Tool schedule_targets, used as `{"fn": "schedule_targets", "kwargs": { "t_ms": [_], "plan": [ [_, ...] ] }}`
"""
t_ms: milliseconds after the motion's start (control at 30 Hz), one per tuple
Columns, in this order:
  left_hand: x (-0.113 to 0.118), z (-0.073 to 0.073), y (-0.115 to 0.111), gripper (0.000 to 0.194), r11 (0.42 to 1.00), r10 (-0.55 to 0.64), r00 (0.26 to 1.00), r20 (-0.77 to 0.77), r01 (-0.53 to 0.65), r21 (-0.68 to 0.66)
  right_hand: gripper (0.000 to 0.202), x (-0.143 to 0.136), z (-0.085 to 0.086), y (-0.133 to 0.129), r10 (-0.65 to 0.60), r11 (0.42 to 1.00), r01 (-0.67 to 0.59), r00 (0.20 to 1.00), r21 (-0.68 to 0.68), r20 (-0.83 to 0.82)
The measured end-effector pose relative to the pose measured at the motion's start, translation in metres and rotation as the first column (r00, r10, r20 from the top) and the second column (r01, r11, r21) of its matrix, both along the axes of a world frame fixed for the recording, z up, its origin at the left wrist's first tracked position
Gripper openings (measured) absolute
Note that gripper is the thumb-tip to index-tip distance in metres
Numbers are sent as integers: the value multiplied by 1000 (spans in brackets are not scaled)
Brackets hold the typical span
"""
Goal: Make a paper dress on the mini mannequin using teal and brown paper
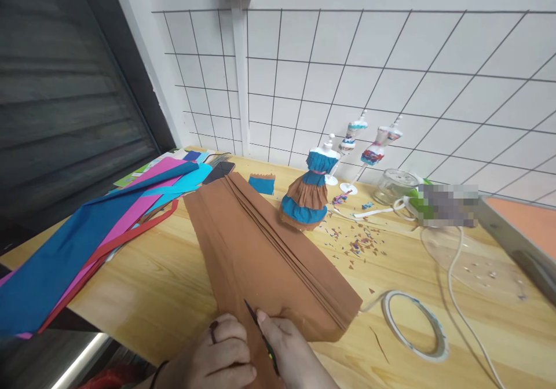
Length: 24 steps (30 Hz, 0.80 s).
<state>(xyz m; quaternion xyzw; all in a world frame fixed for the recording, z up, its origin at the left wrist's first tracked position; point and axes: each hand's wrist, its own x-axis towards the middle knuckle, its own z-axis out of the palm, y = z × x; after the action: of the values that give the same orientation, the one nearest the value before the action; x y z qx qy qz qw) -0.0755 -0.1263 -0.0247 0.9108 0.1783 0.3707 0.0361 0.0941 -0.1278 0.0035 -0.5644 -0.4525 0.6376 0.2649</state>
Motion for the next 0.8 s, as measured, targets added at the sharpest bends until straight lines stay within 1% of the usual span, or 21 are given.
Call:
{"fn": "schedule_targets", "kwargs": {
  "t_ms": [100,200,300,400,500,633,800],
  "plan": [
    [0,3,0,19,1000,2,1000,-2,-2,7,61,0,-1,1,61,998,-61,998,3,-21],
    [0,2,2,19,1000,2,1000,11,-2,28,60,1,-2,1,74,997,-74,997,-5,-24],
    [2,-6,4,24,997,-17,998,65,12,75,60,1,-2,2,65,998,-65,998,-16,-2],
    [4,-15,6,26,993,-28,992,126,13,119,61,-1,-2,3,47,999,-47,999,-25,19],
    [5,-20,8,22,992,-36,989,145,18,125,62,-2,-3,4,26,999,-25,998,-24,60],
    [5,-21,8,16,992,-40,990,135,23,127,62,-4,-2,6,19,999,-16,997,-49,73],
    [3,-20,8,8,992,-48,996,79,39,117,63,-4,0,7,69,997,-67,996,-34,50]
  ]
}}
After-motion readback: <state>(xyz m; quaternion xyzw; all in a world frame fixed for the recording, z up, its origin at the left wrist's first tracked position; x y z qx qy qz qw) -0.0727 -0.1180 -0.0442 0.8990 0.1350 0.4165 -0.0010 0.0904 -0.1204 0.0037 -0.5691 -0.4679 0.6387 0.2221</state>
